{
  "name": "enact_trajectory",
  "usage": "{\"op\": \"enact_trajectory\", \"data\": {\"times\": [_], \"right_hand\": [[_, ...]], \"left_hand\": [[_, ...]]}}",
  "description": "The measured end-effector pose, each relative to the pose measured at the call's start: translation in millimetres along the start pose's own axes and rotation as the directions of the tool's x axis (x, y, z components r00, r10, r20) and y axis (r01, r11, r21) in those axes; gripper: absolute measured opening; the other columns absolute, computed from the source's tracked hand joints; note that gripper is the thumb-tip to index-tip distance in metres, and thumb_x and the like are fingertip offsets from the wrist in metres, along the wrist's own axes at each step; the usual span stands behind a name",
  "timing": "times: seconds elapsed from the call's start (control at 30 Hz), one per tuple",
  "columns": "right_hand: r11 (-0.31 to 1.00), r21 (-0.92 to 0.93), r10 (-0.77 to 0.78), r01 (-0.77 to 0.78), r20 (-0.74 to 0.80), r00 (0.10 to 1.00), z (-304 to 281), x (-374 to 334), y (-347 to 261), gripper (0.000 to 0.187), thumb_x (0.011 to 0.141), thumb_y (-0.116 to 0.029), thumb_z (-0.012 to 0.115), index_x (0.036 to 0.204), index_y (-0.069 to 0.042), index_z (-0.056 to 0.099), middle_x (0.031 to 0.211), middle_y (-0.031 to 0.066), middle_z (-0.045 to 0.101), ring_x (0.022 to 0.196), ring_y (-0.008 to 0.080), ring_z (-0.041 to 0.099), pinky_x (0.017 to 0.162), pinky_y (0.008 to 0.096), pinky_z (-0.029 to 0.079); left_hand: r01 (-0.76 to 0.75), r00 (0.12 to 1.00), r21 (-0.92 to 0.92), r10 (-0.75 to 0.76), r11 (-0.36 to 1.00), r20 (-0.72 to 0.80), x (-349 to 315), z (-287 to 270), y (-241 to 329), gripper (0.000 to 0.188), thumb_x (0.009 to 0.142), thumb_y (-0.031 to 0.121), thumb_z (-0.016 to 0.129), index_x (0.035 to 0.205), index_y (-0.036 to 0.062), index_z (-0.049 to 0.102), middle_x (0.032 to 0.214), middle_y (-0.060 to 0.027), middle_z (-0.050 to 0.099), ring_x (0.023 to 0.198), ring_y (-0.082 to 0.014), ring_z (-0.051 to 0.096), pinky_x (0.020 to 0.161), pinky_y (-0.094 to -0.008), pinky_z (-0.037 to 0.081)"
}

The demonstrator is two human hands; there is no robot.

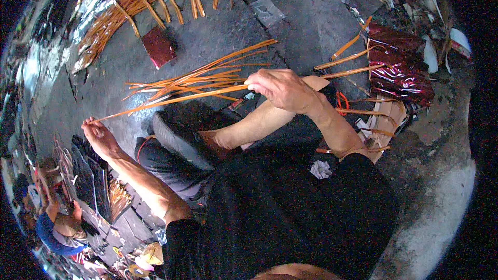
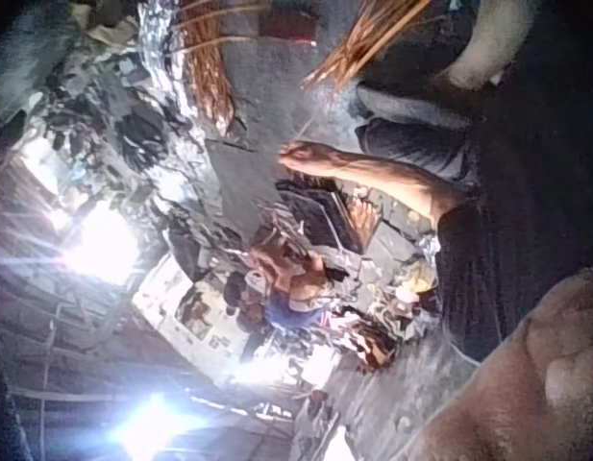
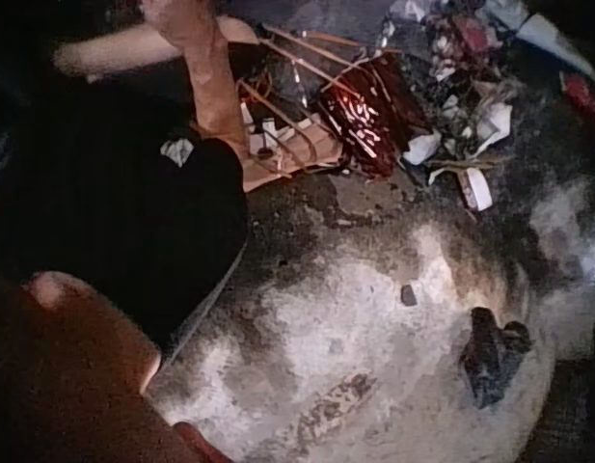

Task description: The person sits on the floor and repeatedly picks up thin orange sticks, aligns them, and places them into a pile. The person handles the sticks one by one or in small groups, organizing them into a neat stack.

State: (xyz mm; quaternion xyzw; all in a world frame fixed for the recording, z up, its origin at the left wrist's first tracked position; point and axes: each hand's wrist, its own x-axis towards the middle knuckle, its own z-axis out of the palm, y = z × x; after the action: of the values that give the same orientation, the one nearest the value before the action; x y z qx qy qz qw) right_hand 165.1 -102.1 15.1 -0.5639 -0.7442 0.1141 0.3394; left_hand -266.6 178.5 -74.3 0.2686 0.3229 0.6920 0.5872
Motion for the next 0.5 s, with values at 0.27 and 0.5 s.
{"op": "enact_trajectory", "data": {"times": [0.27,0.5], "right_hand": [[0.989,0.062,0.129,-0.132,0.056,0.990,-3,5,5,0.007,0.094,-0.007,0.055,0.098,-0.002,0.057,0.079,0.0109,0.064,0.072,0.0237,0.067,0.062,0.0340,0.054],[0.968,-0.098,0.239,-0.233,0.060,0.969,-6,9,92,0.035,0.100,-0.029,0.044,0.106,0.001,0.061,0.101,0.0174,0.066,0.099,0.0349,0.063,0.087,0.0419,0.048]], "left_hand": [[0.037,0.996,0.010,-0.038,0.999,0.079,4,-24,-15,0.029,0.095,0.022,0.061,0.110,-0.0021,0.057,0.108,-0.0111,0.061,0.096,-0.0161,0.061,0.083,-0.0225,0.054],[0.097,0.990,0.733,0.012,0.673,-0.142,-16,-20,-52,0.067,0.092,0.024,0.065,0.146,0.0062,0.028,0.131,-0.0188,0.050,0.118,-0.0292,0.052,0.105,-0.0448,0.039]]}}
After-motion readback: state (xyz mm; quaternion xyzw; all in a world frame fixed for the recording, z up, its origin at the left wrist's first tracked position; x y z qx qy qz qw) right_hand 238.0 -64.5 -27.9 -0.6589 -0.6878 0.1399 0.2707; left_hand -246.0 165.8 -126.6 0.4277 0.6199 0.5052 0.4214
